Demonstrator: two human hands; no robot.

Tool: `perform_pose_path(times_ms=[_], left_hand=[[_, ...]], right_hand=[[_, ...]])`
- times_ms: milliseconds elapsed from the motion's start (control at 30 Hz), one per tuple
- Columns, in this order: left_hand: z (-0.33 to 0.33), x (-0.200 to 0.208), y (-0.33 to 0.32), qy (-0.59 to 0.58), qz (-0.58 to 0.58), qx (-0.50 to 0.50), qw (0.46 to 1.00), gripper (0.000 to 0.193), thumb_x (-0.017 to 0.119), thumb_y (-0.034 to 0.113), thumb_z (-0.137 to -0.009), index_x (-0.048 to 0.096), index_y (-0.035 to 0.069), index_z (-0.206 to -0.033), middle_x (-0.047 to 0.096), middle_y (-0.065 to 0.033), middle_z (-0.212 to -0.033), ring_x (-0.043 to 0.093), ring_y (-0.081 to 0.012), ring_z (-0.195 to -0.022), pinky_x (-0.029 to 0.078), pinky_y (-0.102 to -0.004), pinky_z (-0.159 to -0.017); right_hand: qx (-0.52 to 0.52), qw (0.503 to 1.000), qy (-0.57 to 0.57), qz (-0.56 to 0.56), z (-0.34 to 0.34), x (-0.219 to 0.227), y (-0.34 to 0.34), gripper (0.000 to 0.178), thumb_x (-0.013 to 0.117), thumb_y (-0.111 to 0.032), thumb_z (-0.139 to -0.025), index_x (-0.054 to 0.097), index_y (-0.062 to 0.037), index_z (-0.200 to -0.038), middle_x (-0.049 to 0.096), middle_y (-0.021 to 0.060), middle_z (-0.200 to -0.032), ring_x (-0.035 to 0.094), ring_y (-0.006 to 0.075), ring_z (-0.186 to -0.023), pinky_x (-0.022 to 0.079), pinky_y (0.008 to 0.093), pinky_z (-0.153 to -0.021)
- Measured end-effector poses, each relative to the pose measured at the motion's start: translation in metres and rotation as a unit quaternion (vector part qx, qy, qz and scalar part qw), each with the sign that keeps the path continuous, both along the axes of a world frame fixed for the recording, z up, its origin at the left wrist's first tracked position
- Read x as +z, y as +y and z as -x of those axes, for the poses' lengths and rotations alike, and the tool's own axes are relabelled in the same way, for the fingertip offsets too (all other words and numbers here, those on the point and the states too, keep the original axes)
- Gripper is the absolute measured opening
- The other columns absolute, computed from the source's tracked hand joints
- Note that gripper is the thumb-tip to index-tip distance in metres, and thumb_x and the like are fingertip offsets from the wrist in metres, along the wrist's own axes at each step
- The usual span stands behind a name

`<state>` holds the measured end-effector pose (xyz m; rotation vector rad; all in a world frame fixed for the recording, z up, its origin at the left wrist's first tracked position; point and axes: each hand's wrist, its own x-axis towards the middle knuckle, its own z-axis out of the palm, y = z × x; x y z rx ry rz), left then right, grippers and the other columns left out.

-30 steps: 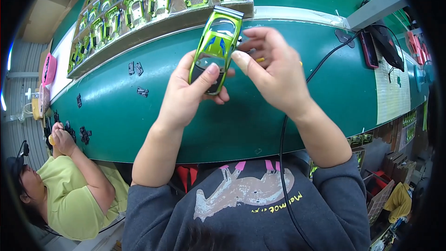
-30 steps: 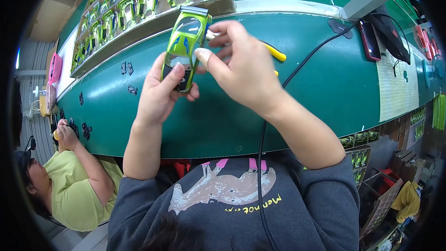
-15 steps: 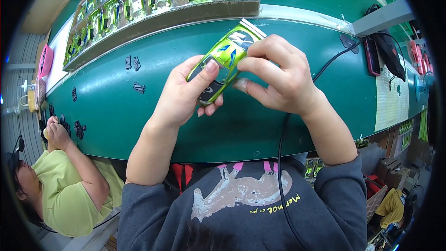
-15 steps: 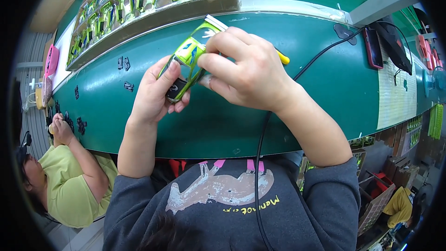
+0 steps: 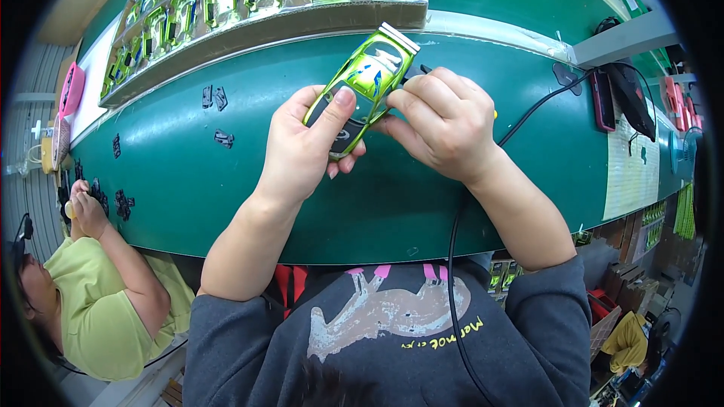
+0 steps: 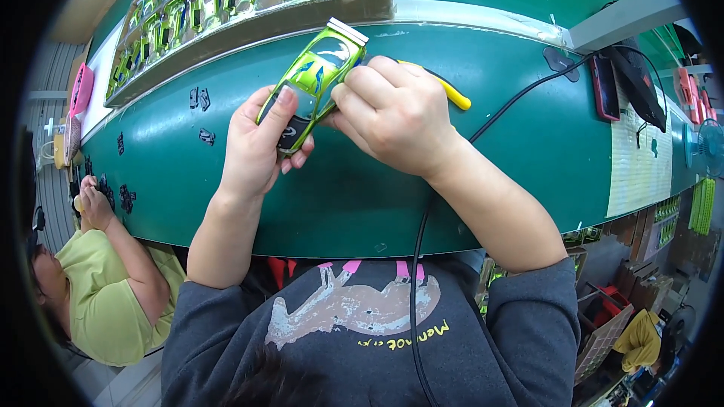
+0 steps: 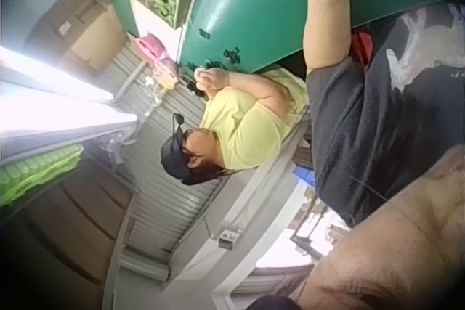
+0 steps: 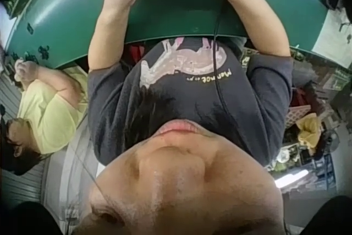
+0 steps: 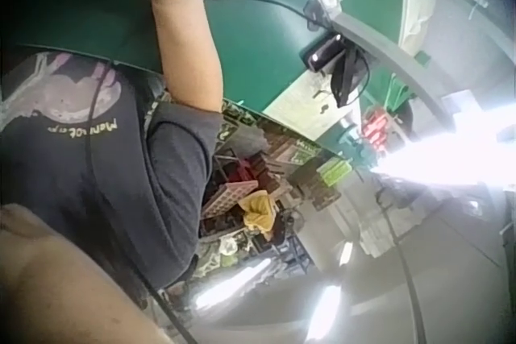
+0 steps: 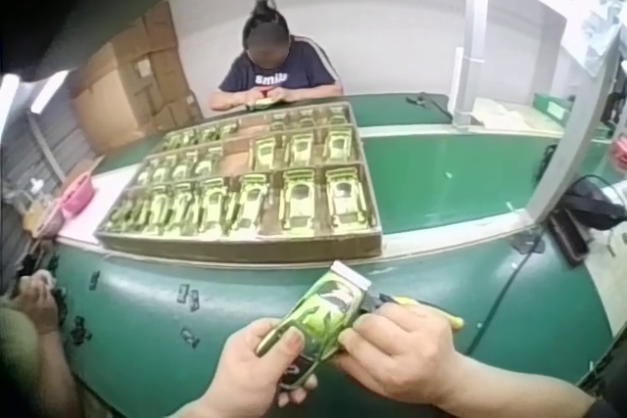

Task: The person assembles small black plastic components into a green toy car shell by hand at a production workbench.

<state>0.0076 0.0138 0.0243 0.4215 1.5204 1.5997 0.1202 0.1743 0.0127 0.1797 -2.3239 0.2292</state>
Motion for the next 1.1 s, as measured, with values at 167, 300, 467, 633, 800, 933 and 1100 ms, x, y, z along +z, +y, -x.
perform_pose_path(times_ms=[167,300,467,633,800,933,1100], left_hand=[[-0.005,0.001,0.001,0.075,-0.015,0.065,0.995,0.036,0.058,0.035,-0.099,0.055,0.000,-0.107,0.062,-0.0077,-0.064,0.054,-0.0087,-0.044,0.037,-0.0179,-0.038],[-0.009,0.000,-0.005,0.098,-0.048,0.056,0.993,0.034,0.065,0.030,-0.095,0.054,-0.001,-0.106,0.064,-0.0069,-0.071,0.057,-0.0071,-0.051,0.041,-0.0178,-0.043],[-0.016,-0.002,-0.008,0.085,-0.075,0.011,0.993,0.031,0.072,0.022,-0.091,0.055,0.000,-0.103,0.064,-0.0051,-0.077,0.058,-0.0056,-0.057,0.044,-0.0179,-0.047],[-0.001,0.012,-0.010,0.112,0.020,-0.108,0.988,0.032,0.075,0.022,-0.088,0.056,0.000,-0.102,0.065,-0.0041,-0.076,0.060,-0.0064,-0.059,0.047,-0.0204,-0.050],[-0.002,0.016,-0.012,0.170,0.050,-0.258,0.950,0.037,0.079,0.018,-0.083,0.059,-0.001,-0.107,0.069,-0.0076,-0.078,0.064,-0.0097,-0.062,0.051,-0.0243,-0.054],[-0.001,0.005,-0.013,0.268,0.014,-0.296,0.917,0.040,0.081,0.020,-0.080,0.060,-0.002,-0.106,0.068,-0.0115,-0.077,0.067,-0.0150,-0.063,0.051,-0.0282,-0.056],[-0.003,0.015,-0.008,0.161,0.098,-0.331,0.925,0.040,0.083,0.016,-0.077,0.061,-0.001,-0.105,0.067,-0.0113,-0.078,0.066,-0.0147,-0.061,0.050,-0.0268,-0.055]], right_hand=[[-0.067,0.998,0.006,0.020,0.001,-0.002,-0.013,0.026,0.080,-0.020,-0.061,0.059,-0.0090,-0.071,0.052,0.0031,-0.070,0.057,0.0206,-0.065,0.046,0.0326,-0.054],[-0.077,0.996,-0.002,0.042,-0.011,0.003,-0.024,0.026,0.081,-0.017,-0.061,0.058,-0.0085,-0.068,0.051,0.0044,-0.068,0.058,0.0219,-0.063,0.045,0.0330,-0.053],[-0.080,0.990,-0.046,0.105,-0.026,0.004,-0.027,0.026,0.082,-0.014,-0.059,0.058,-0.0077,-0.069,0.051,0.0053,-0.067,0.058,0.0236,-0.060,0.046,0.0347,-0.053],[-0.016,0.984,-0.085,0.156,-0.034,0.047,-0.007,0.021,0.080,-0.012,-0.066,0.062,-0.0049,-0.075,0.061,0.0072,-0.075,0.061,0.0267,-0.066,0.050,0.0348,-0.059],[0.093,0.963,-0.237,0.090,-0.014,0.065,0.015,0.014,0.074,-0.011,-0.072,0.065,-0.0027,-0.077,0.063,0.0117,-0.074,0.065,0.0335,-0.072,0.052,0.0411,-0.068],[0.132,0.864,-0.485,0.029,-0.006,0.082,0.017,0.028,0.071,-0.010,-0.076,0.066,0.0004,-0.101,0.065,0.0138,-0.084,0.065,0.0336,-0.079,0.052,0.0409,-0.070],[0.156,0.839,-0.515,-0.085,-0.015,0.076,0.001,0.020,0.064,-0.007,-0.074,0.062,0.0029,-0.091,0.063,0.0117,-0.079,0.066,0.0292,-0.079,0.053,0.0367,-0.069]])
